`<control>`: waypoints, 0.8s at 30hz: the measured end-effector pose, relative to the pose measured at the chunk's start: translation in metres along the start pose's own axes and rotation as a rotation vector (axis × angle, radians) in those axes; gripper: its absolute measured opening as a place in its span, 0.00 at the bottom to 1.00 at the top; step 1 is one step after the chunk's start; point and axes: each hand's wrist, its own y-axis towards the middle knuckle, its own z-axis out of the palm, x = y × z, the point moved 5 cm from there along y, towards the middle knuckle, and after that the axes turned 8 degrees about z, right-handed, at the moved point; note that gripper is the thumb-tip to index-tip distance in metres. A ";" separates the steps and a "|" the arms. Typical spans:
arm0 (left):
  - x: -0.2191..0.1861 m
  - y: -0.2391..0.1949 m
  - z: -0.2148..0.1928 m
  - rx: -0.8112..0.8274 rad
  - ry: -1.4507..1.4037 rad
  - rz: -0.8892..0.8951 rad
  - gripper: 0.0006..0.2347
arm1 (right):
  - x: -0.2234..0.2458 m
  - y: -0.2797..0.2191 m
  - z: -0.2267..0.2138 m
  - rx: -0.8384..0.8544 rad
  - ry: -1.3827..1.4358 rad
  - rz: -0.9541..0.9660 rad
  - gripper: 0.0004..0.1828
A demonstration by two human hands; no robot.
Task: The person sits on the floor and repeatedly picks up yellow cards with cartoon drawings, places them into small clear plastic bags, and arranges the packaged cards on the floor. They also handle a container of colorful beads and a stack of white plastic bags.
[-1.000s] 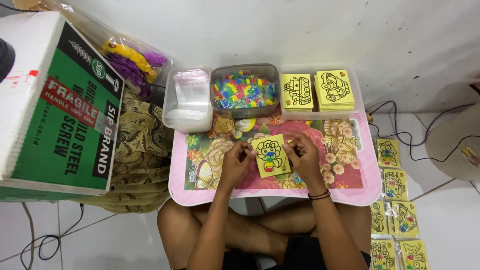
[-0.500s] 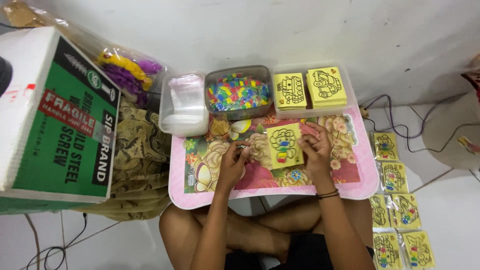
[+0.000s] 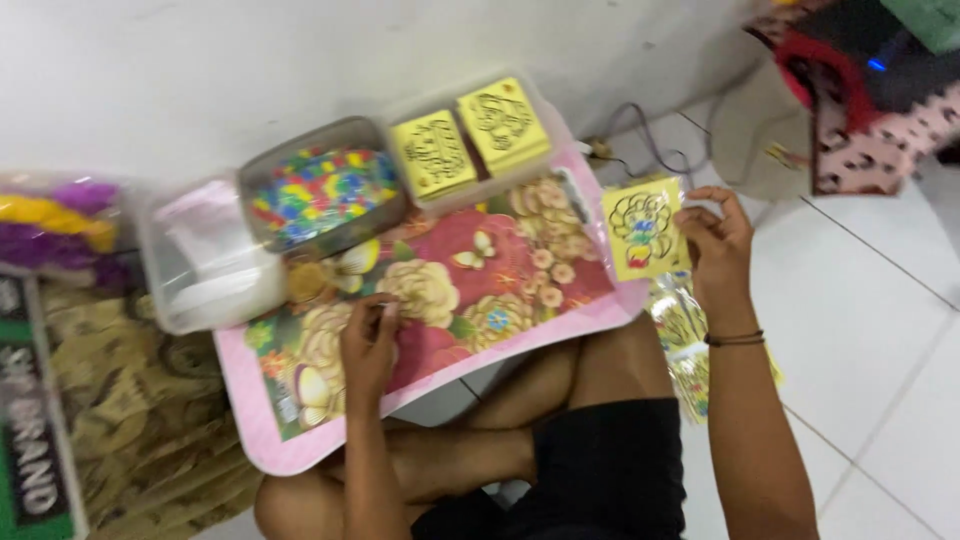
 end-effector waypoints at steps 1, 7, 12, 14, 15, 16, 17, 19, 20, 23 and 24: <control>-0.004 0.000 0.003 0.028 -0.009 -0.006 0.06 | -0.001 0.004 -0.020 -0.029 -0.006 0.003 0.18; -0.015 -0.001 0.010 0.036 0.135 0.078 0.05 | 0.005 0.001 -0.117 -0.203 -0.209 -0.077 0.08; -0.013 -0.005 0.012 0.031 0.180 -0.089 0.06 | -0.021 -0.010 -0.179 -0.191 -0.444 0.001 0.06; -0.011 -0.006 0.013 0.040 0.186 -0.075 0.06 | -0.039 -0.015 -0.202 -0.201 -0.582 0.034 0.06; -0.011 -0.006 0.012 0.035 0.193 -0.061 0.06 | -0.049 -0.017 -0.213 -0.196 -0.719 0.065 0.06; -0.010 -0.006 0.013 0.039 0.193 -0.061 0.06 | -0.057 -0.023 -0.220 -0.199 -0.719 0.067 0.06; -0.010 -0.006 0.012 0.037 0.210 -0.062 0.06 | -0.069 -0.028 -0.230 -0.227 -0.693 0.164 0.10; -0.010 -0.005 0.013 0.036 0.227 -0.062 0.06 | -0.093 -0.038 -0.247 -0.256 -0.665 0.262 0.15; -0.010 -0.005 0.013 0.031 0.243 -0.074 0.05 | -0.104 -0.042 -0.256 -0.272 -0.690 0.257 0.14; -0.008 -0.005 0.012 0.032 0.279 -0.076 0.05 | -0.136 -0.048 -0.278 -0.332 -0.693 0.298 0.13; -0.008 -0.005 0.011 0.033 0.300 -0.064 0.06 | -0.147 -0.050 -0.286 -0.373 -0.671 0.341 0.13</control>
